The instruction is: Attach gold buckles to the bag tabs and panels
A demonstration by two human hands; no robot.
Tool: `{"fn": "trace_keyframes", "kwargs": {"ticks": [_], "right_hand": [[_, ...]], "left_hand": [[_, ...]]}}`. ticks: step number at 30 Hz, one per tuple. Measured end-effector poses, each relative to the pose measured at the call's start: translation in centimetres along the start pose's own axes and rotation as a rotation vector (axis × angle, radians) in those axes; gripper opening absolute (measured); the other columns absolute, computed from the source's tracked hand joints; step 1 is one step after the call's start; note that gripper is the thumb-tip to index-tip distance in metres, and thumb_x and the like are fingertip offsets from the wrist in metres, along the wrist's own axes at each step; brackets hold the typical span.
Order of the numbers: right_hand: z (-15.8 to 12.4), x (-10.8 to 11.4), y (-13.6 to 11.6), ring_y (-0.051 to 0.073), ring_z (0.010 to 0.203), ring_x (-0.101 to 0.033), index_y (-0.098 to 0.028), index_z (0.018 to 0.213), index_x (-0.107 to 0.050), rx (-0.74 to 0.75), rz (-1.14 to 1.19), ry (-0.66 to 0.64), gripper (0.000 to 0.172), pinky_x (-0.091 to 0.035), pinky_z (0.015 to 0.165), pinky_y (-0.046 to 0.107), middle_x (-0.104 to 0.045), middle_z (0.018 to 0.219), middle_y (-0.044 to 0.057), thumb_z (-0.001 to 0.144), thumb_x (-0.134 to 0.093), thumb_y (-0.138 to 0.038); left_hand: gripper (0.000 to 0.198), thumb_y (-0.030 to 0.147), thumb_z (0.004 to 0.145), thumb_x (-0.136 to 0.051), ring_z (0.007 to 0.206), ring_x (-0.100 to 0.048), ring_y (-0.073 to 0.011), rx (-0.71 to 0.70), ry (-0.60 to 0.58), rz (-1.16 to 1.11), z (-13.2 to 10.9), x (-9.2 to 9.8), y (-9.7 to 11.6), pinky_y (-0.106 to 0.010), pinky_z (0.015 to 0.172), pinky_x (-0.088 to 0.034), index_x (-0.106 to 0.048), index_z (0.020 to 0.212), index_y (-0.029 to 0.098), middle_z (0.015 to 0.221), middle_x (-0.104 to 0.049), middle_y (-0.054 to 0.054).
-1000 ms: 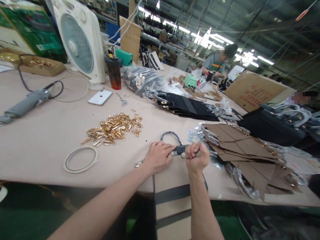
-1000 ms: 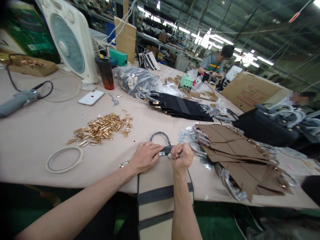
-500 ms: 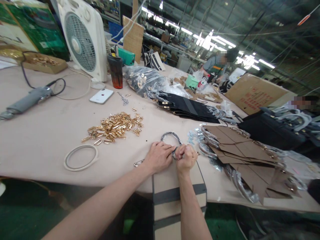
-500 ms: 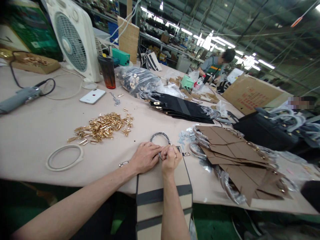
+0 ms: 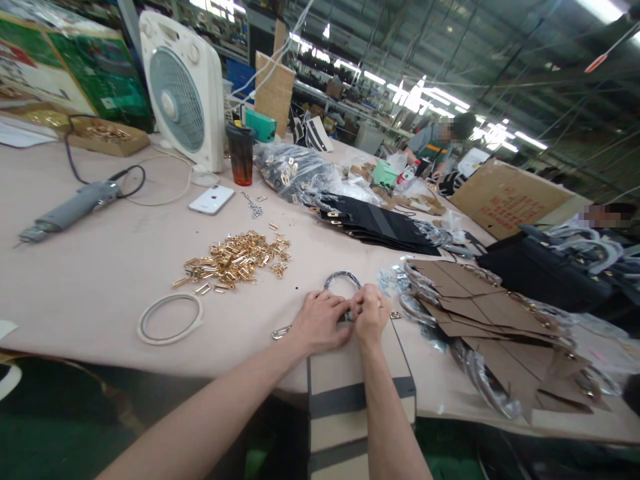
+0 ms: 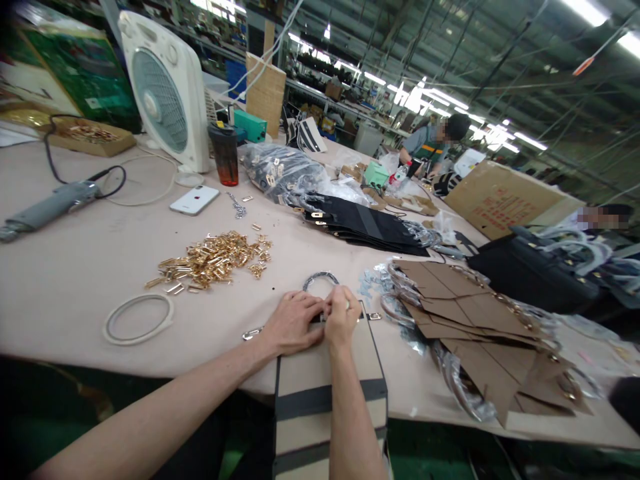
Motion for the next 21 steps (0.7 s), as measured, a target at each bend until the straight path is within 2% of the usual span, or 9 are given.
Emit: {"fn": "trace_keyframes", "kwargs": {"ticks": [2,4,10,18,21], "right_hand": [[1.1,0.5,-0.2,0.009,0.038,-0.031,-0.022,0.062,-0.045,-0.04,0.191,0.081,0.044,-0.024,0.039,0.023,-0.036,0.048,-0.008,0.101,-0.052,-0.041],[2.1,0.5,0.0,0.008,0.036,-0.031,-0.022,0.062,-0.046,-0.076,0.258,0.078,0.043,-0.023,0.037,0.022,-0.036,0.047,-0.009,0.098,-0.056,-0.043],[3.1,-0.9,1.3,0.008,0.034,-0.033,-0.021,0.06,-0.049,-0.229,0.078,-0.09,0.047,-0.024,0.034,0.022,-0.039,0.043,-0.008,0.093,-0.062,-0.052],[2.0,-1.0,0.0,0.01,0.041,-0.038,-0.021,0.058,-0.049,-0.088,-0.08,-0.186,0.049,-0.031,0.042,0.024,-0.043,0.047,-0.006,0.1,-0.054,-0.047],[1.8,-1.0,-0.1,0.01,0.042,-0.038,-0.021,0.059,-0.049,-0.079,-0.098,-0.202,0.048,-0.031,0.043,0.024,-0.043,0.048,-0.006,0.1,-0.054,-0.046]], "left_hand": [[0.047,0.053,0.092,-0.066,0.121,-0.057,-0.0281,0.008,0.005,0.003,0.0,0.0,0.0,-0.046,0.106,-0.039,-0.062,0.132,0.03,0.13,-0.07,-0.003],[0.053,0.058,0.091,-0.066,0.123,-0.057,-0.0288,0.01,-0.001,0.007,0.0,-0.1,0.0,-0.047,0.107,-0.039,-0.06,0.136,0.031,0.133,-0.069,-0.003],[0.048,0.059,0.088,-0.071,0.12,-0.059,-0.0285,0.021,0.0,0.012,0.3,-0.4,-0.1,-0.047,0.106,-0.04,-0.065,0.124,0.027,0.124,-0.072,-0.003],[0.039,0.055,0.088,-0.072,0.114,-0.061,-0.0288,0.015,0.02,0.027,0.3,-0.7,-0.2,-0.048,0.1,-0.043,-0.067,0.112,0.024,0.114,-0.075,-0.003],[0.039,0.055,0.087,-0.073,0.113,-0.061,-0.0289,0.015,0.024,0.029,0.2,-0.7,-0.2,-0.048,0.098,-0.043,-0.067,0.11,0.024,0.113,-0.075,-0.004]]}}
Point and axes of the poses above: each hand's wrist, its own z-axis towards the middle knuckle, its own x-axis out of the back of the hand, y = z × x, the point moved 1 cm from there along z, towards the middle knuckle
